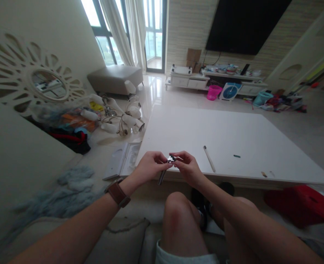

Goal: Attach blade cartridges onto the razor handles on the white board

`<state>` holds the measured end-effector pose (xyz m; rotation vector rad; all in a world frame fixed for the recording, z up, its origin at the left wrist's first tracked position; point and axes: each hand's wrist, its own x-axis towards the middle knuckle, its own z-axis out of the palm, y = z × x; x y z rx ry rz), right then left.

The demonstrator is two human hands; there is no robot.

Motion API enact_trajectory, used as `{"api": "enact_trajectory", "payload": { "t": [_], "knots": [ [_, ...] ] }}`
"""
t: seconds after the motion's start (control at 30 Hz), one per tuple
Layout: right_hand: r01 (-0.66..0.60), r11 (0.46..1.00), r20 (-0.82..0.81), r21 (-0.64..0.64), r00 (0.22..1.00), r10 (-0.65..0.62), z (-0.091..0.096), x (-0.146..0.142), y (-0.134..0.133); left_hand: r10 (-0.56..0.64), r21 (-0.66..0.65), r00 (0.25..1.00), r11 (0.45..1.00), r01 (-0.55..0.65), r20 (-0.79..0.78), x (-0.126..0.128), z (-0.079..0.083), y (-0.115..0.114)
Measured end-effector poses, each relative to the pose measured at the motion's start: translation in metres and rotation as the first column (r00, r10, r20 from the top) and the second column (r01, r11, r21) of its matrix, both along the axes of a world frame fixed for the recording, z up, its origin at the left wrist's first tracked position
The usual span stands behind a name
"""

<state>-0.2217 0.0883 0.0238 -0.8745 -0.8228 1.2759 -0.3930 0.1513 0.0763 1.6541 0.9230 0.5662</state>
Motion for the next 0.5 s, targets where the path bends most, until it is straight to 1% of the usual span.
{"api": "enact_trajectory", "payload": {
  "t": [0.13, 0.23, 0.37, 0.5],
  "knots": [
    [0.000, 1.000, -0.002, -0.010, 1.000, 0.000, -0.0005, 0.0002, 0.0008, 0.006, 0.031, 1.000, 1.000, -0.006, -0.003, -0.0001, 0.0043, -0.0011],
    [-0.009, 1.000, -0.010, -0.025, 1.000, 0.009, 0.0003, -0.0001, 0.0015, 0.011, 0.041, 1.000, 0.999, -0.012, 0.021, 0.0001, 0.0046, -0.0011],
    [-0.012, 0.999, -0.031, -0.040, 0.999, 0.010, 0.0026, -0.0013, 0.0018, -0.001, 0.018, 0.998, 1.000, 0.000, 0.056, 0.0008, 0.0017, -0.0005],
    [-0.007, 0.998, -0.071, -0.060, 0.997, 0.002, 0.0029, -0.0027, 0.0022, 0.007, 0.022, 0.999, 1.000, -0.008, 0.051, 0.0018, 0.0044, -0.0017]
  ]
}}
